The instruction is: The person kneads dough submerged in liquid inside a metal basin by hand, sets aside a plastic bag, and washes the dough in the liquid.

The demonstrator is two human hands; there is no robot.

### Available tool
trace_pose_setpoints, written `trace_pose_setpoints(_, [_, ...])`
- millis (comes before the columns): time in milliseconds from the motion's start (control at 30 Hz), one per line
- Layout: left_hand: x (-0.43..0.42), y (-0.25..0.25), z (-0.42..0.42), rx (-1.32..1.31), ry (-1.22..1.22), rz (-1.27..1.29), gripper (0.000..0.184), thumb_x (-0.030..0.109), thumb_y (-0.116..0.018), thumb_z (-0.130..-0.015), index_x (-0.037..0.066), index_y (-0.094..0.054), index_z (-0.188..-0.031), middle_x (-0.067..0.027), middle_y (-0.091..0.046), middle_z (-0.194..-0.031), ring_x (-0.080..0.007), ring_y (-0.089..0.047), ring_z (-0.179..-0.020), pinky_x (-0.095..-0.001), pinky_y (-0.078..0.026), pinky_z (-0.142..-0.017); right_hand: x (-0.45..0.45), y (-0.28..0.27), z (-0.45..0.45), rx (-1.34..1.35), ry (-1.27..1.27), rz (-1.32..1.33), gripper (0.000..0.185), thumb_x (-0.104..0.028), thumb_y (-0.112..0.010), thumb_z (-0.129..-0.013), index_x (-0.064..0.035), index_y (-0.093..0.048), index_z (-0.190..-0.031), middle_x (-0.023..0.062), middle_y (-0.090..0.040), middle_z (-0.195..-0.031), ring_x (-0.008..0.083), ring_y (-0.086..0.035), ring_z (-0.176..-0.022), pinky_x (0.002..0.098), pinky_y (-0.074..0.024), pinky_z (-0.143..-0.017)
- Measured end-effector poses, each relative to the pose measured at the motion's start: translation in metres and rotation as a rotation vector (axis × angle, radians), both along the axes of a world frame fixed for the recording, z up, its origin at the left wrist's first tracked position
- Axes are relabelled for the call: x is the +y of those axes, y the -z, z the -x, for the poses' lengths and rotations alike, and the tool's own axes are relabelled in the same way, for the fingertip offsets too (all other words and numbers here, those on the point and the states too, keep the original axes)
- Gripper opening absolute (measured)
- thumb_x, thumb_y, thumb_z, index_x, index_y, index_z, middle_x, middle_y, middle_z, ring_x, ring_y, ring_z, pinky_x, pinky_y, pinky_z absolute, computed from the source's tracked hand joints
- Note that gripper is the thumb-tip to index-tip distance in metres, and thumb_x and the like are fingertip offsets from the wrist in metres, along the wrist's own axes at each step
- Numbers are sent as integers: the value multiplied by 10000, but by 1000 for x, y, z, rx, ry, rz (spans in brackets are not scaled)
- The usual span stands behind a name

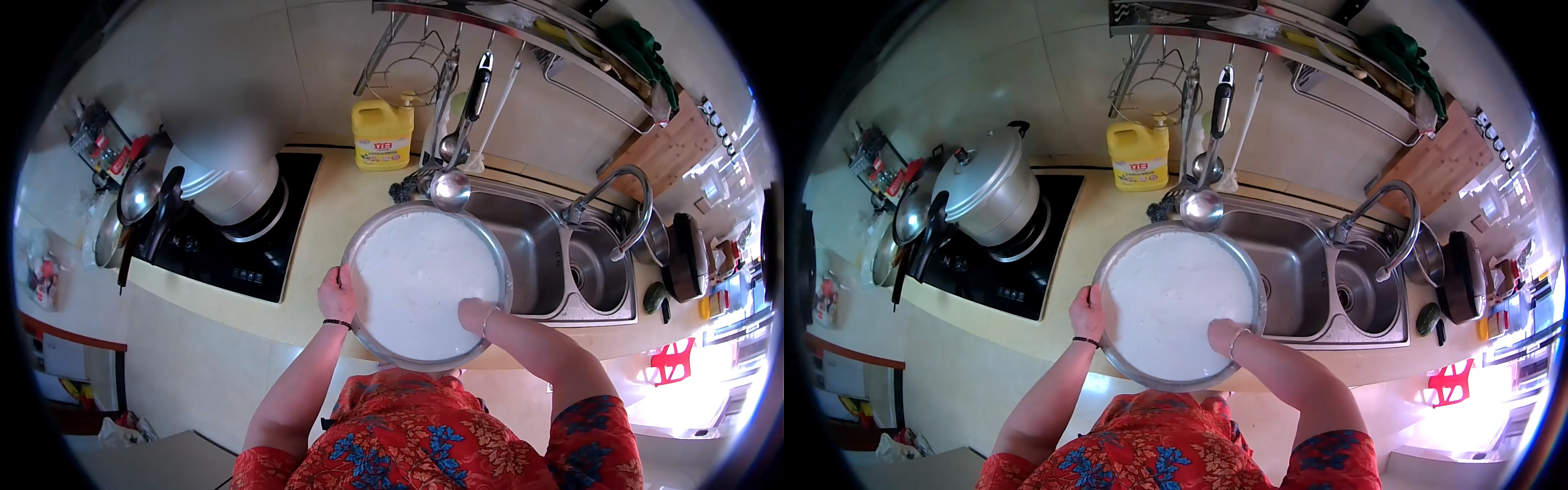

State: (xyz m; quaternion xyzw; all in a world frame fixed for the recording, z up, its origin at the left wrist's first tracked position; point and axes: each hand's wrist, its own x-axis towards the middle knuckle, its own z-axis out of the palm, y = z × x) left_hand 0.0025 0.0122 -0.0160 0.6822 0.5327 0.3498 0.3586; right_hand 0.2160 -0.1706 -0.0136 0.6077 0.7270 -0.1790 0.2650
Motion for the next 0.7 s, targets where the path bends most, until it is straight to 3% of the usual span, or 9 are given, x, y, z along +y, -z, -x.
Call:
trace_pose_setpoints(167, [0,3,-1,-11,-9,30,342,355,-465,-858,38,-591,-837,-170,-576,-667,-306,-560,-604,-373,-429,-548,21,23,4,6,266,-49,173,-66,-484,-734,-16,-646,-769,188,-610,-860,288,-613,-776,348,-490,-669])
trace_pose_setpoints(300, [0,3,-1,-33,-5,29,341,352,-464,-859,36,-589,-839,-168,-576,-666,-304,-559,-604,-371,-429,-550,23,42,10,130,246,-303,187,-53,-456,-725,28,-624,-747,183,-604,-778,307,-607,-749,369,-483,-694])
trace_pose_setpoints(367, [1,4,0,-14,-1,22,344,354,-463,-859,34,-590,-842,-166,-578,-669,-299,-561,-606,-368,-430,-553,23,17,29,470,922,-353,201,-36,-431,-743,35,-619,-748,209,-605,-803,329,-601,-778,385,-480,-710])
trace_pose_setpoints(400, [0,4,0,-14,0,22,344,354,-463,-859,34,-590,-842,-166,-578,-669,-299,-561,-606,-368,-430,-553,24,22,29,471,922,-354,201,-36,-431,-743,35,-619,-748,209,-605,-803,329,-601,-778,385,-480,-710])
trace_pose_setpoints(467, [-1,2,-1,-41,-10,8,353,360,-460,-860,32,-590,-841,-166,-581,-672,-298,-564,-608,-369,-431,-554,26,35,25,363,643,-194,220,-58,-423,-756,38,-617,-790,226,-600,-798,341,-596,-810,401,-476,-729])
trace_pose_setpoints(567, [-1,-2,-1,-1,-8,8,357,363,-460,-859,31,-591,-839,-168,-583,-678,-299,-566,-613,-370,-432,-557,27,27,31,325,611,-64,225,-63,-425,-758,32,-627,-784,230,-599,-821,340,-596,-825,398,-478,-728])
trace_pose_setpoints(700, [-1,-2,-1,-7,-5,5,361,367,-460,-859,31,-592,-838,-170,-583,-679,-300,-567,-617,-371,-433,-560,31,40,45,302,549,-96,214,-82,-456,-737,21,-639,-778,213,-606,-799,321,-603,-761,384,-481,-715])
